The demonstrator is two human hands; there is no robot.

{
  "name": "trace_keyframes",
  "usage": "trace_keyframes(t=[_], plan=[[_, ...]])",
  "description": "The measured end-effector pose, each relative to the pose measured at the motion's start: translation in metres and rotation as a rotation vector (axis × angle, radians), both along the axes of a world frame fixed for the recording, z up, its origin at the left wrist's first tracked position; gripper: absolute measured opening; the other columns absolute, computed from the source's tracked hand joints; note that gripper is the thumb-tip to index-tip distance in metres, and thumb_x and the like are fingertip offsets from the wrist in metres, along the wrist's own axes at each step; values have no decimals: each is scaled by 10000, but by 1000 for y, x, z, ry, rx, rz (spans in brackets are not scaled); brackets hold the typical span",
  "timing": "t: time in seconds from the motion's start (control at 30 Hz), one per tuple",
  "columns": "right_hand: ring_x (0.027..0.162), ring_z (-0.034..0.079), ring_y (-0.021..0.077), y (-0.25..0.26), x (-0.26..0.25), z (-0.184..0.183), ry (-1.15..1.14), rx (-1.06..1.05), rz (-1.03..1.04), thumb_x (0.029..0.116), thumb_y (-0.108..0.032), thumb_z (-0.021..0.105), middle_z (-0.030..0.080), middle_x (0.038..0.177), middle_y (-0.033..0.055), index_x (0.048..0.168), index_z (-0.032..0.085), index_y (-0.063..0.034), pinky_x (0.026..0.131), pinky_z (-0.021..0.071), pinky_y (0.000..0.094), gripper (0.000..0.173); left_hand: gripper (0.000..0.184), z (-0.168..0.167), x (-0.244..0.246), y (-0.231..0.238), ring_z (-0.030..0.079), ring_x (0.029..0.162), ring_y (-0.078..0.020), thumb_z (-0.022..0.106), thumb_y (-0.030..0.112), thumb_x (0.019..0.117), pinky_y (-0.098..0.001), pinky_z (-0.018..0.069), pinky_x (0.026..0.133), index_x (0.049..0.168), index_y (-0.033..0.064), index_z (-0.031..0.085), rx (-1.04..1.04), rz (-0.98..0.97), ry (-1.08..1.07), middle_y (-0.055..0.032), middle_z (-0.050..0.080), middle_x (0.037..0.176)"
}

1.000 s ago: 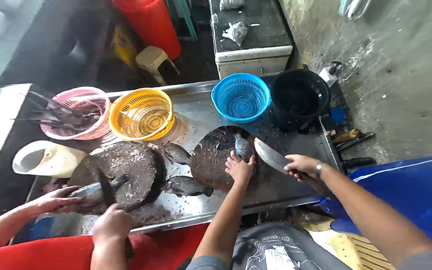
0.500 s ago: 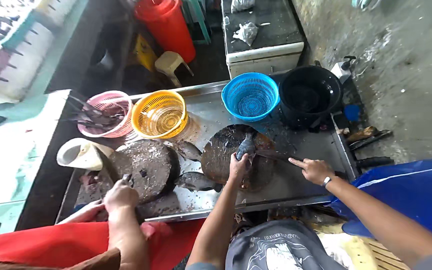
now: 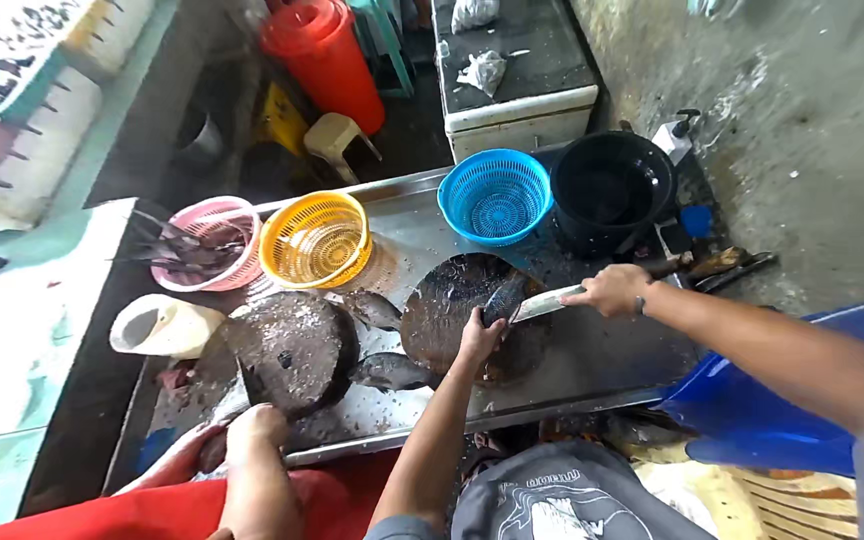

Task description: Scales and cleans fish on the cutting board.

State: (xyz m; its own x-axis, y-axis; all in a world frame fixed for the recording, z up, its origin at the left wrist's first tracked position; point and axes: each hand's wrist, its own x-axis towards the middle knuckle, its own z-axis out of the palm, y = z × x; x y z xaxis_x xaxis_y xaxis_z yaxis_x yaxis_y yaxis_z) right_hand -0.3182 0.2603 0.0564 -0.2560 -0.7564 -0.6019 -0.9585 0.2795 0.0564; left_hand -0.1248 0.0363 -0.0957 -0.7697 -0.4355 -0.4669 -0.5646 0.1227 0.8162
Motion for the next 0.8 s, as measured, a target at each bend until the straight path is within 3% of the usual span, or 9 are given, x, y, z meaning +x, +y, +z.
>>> trace_keyframes(t=[0.07, 0.13, 0.23, 0.27, 0.33, 0.43, 0.53, 0.7, 0.8], plan=[[1001, 686, 398, -23, 17, 40, 52, 98, -7, 1004, -119, 571, 705, 1123, 160, 1471, 545, -372, 801, 553, 592, 532, 583, 1, 0, 10, 745, 814, -242, 708, 346, 962, -466, 643, 758, 1439, 113, 469, -225, -31, 30, -140, 723, 1044], [999, 684, 413, -45, 45, 70, 102, 168, -73, 997, -93, 568, 707, 1058, 190, 1248, 696, -172, 770, 550, 602, 293, 593, 8, 0, 22, 732, 982, -290, 729, 351, 929, -547, 595, 882, 1448, 173, 504, -422, -37, 19, -128, 732, 1117], [1036, 667, 436, -55, 69, 95, 120, 260, -234, 990, -30, 560, 688, 1066, 241, 1043, 717, 10, 784, 538, 615, 170, 568, 8, 5, 44, 712, 1068, -313, 719, 272, 928, -561, 573, 918, 1450, 185, 512, -537, 85, 36, -131, 709, 1216], [1053, 665, 445, -47, 63, 95, 78, 227, -302, 984, -34, 568, 690, 1083, 249, 1063, 720, 9, 808, 535, 635, 176, 578, 5, 7, 49, 708, 1079, -304, 710, 248, 928, -546, 574, 927, 1458, 157, 497, -521, 166, 54, -136, 697, 1239], [982, 701, 414, -16, 40, 65, -105, 89, -441, 946, -68, 621, 720, 1064, 224, 1282, 681, -81, 799, 559, 637, 341, 621, 0, 13, 57, 700, 1089, -302, 706, 228, 925, -528, 573, 931, 1475, 101, 448, -450, 309, 83, -157, 680, 1258], [689, 619, 241, 21, 54, 19, -646, -51, -885, 1090, -224, 505, 629, 962, 149, 1615, 328, -220, 619, 562, 423, 554, 685, -3, 17, 69, 694, 1103, -306, 718, 230, 918, -518, 572, 939, 1495, 62, 389, -350, 446, 91, -182, 669, 1262], [518, 508, 123, 35, 91, -28, -1123, -175, -1278, 1092, -226, 489, 553, 821, 39, 1587, 338, -295, 453, 475, 285, 522, 685, -1, 19, 77, 692, 1086, -317, 709, 206, 928, -509, 572, 929, 1493, 30, 364, -268, 517, 100, -214, 661, 1238], [495, 516, 178, 28, 143, -77, -852, -597, -1472, 1082, -196, 493, 571, 840, 99, 1661, 205, -222, 464, 504, 358, 647, 674, 4, 38, 79, 704, 1021, -286, 721, 180, 906, -482, 587, 881, 1470, 30, 383, -243, 499, 154, -202, 668, 1204], [472, 527, 166, 34, 162, -97, -878, -707, -1405, 1064, -193, 526, 592, 792, 88, 1643, 275, -180, 444, 514, 350, 631, 668, 19, 28, 72, 700, 1013, -276, 721, 180, 906, -470, 586, 876, 1462, 23, 386, -232, 517, 216, -203, 666, 1188]])
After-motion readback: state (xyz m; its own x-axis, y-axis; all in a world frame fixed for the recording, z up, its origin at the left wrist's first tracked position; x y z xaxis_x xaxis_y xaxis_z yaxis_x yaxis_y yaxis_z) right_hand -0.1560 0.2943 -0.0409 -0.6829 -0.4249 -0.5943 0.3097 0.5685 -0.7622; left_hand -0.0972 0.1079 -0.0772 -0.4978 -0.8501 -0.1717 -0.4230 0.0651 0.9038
